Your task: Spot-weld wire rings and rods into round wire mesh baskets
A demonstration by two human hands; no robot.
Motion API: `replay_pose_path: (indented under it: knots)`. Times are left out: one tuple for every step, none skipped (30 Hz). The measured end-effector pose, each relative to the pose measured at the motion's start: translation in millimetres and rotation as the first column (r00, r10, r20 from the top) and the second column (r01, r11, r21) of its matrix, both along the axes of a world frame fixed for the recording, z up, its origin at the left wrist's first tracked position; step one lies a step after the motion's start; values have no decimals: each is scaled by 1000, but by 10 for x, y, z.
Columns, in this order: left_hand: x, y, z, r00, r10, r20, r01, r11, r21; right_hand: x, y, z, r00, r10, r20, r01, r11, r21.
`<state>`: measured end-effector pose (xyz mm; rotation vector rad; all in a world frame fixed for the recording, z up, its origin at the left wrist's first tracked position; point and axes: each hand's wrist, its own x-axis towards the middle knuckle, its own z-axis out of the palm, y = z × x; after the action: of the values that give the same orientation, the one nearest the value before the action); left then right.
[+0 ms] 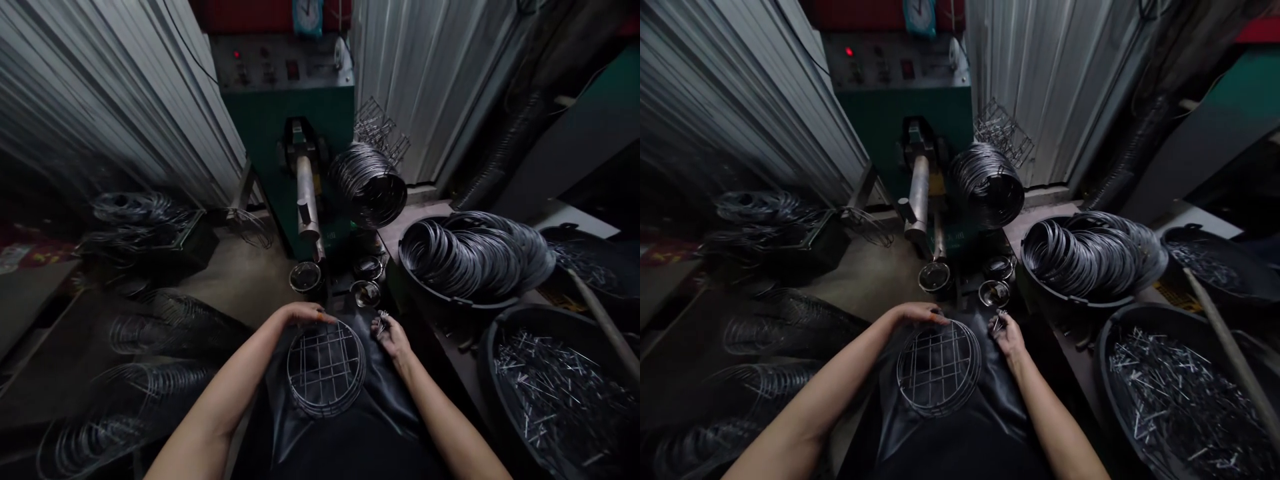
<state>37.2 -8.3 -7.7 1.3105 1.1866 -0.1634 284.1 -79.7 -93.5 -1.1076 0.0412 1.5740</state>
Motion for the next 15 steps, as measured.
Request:
replay_pose_path:
  knots:
    - [-16,-21,-12,999,-35,-10,35,998,-54,6,-2,25,1000,11,-13,-11,1000,18]
    - [-39,-48,-9,998,-59,-13,57,993,-100,4,-9,50,1000,25,-15,-25,999,38]
    - [-65,-82,12,997,-79,-16,77,989,-124,-5,-21,77,999,36,7,-37,997,64]
    - [-94,-123,51,997,-81,-16,78,991,-110,-17,-41,105,997,38,64,-44,994,98]
    - [-124,-175,106,997,-78,-15,77,995,-71,-30,-71,134,988,24,151,-45,990,137]
    - [-155,-238,174,997,-77,-16,77,997,-10,-42,-112,162,964,-8,265,-41,982,182]
    - [-187,-313,253,997,-76,-21,77,995,67,-51,-163,188,916,-50,399,-49,971,235]
    - [-222,-400,339,997,-72,-26,75,986,150,-54,-226,211,838,-94,537,-78,954,289]
    - [-259,-496,427,998,-62,-29,67,970,233,-51,-298,227,736,-130,664,-134,934,332]
    - [-298,-598,516,998,-46,-32,53,950,308,-43,-375,234,623,-156,766,-210,911,355]
    - [-339,-702,603,999,-24,-42,38,925,379,-30,-455,230,514,-170,841,-296,885,360]
    - [-380,-806,686,999,2,-51,22,889,457,-14,-533,215,419,-174,891,-382,856,347]
    - [-420,-903,763,998,28,-56,7,839,544,4,-603,189,344,-173,923,-453,830,324]
    - [-456,-992,833,997,53,-56,-5,771,637,23,-660,156,282,-172,944,-505,810,298]
    - [-486,-1067,893,996,75,-50,-15,683,730,42,-702,122,229,-168,959,-543,796,269]
